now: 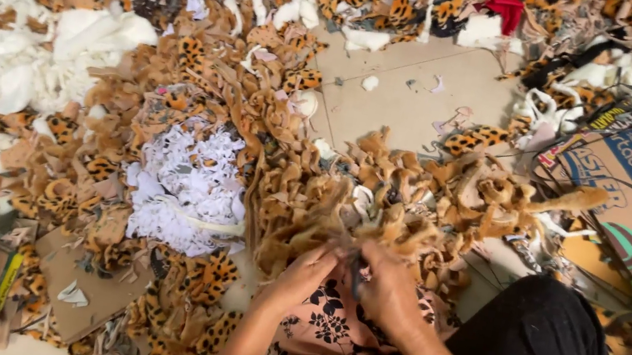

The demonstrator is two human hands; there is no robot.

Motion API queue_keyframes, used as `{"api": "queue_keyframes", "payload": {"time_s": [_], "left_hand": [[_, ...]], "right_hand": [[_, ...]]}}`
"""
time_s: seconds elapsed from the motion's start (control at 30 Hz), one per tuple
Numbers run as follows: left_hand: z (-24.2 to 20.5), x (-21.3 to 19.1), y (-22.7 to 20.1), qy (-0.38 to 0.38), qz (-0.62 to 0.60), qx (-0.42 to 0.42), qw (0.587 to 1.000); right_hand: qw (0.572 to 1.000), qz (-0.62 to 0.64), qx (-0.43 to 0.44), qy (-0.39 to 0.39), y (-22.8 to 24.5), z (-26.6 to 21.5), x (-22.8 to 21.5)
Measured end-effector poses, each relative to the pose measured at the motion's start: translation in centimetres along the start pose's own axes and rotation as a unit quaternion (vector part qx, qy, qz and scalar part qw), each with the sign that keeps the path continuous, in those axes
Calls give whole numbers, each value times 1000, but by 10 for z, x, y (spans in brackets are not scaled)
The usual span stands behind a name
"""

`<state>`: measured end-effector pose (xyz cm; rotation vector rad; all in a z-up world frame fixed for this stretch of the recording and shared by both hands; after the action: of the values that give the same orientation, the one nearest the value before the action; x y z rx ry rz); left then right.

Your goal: Cutting leopard-print fabric scraps into smaller pieces using scissors

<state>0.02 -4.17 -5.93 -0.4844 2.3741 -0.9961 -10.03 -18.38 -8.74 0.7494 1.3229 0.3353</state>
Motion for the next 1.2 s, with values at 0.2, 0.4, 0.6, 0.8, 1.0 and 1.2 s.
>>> {"api": "queue_keyframes", "payload": {"time_s": [0.2,0.4,0.6,0.8,1.0,1.2], "left_hand": [[12,6,18,100,-81,-115,985],[15,-14,37,36,-181,148,972],[2,-11,22,17,-234,146,961],[3,-8,31,61,-347,171,920],[-6,-1,10,10,-256,88,963],[-12,-3,5,3,-254,158,954]], "right_hand": [[959,239,-131,75,9,-33,-17],[887,292,226,279,-28,-63,-40],[798,483,108,343,-28,-83,-25],[786,454,156,391,-21,-90,-18],[864,430,145,218,-13,-77,-15],[871,370,94,308,-8,-88,-23]]}}
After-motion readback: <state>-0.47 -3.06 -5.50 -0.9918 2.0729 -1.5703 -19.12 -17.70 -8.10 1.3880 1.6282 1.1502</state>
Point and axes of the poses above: each hand's wrist, its own z-axis towards the middle knuckle, its own x-axis out of the palm, y = z × x, the point moved 1 cm from there along z, towards the middle knuckle, and after that the axes turned 10 degrees about -x, right-handed, at the moved point
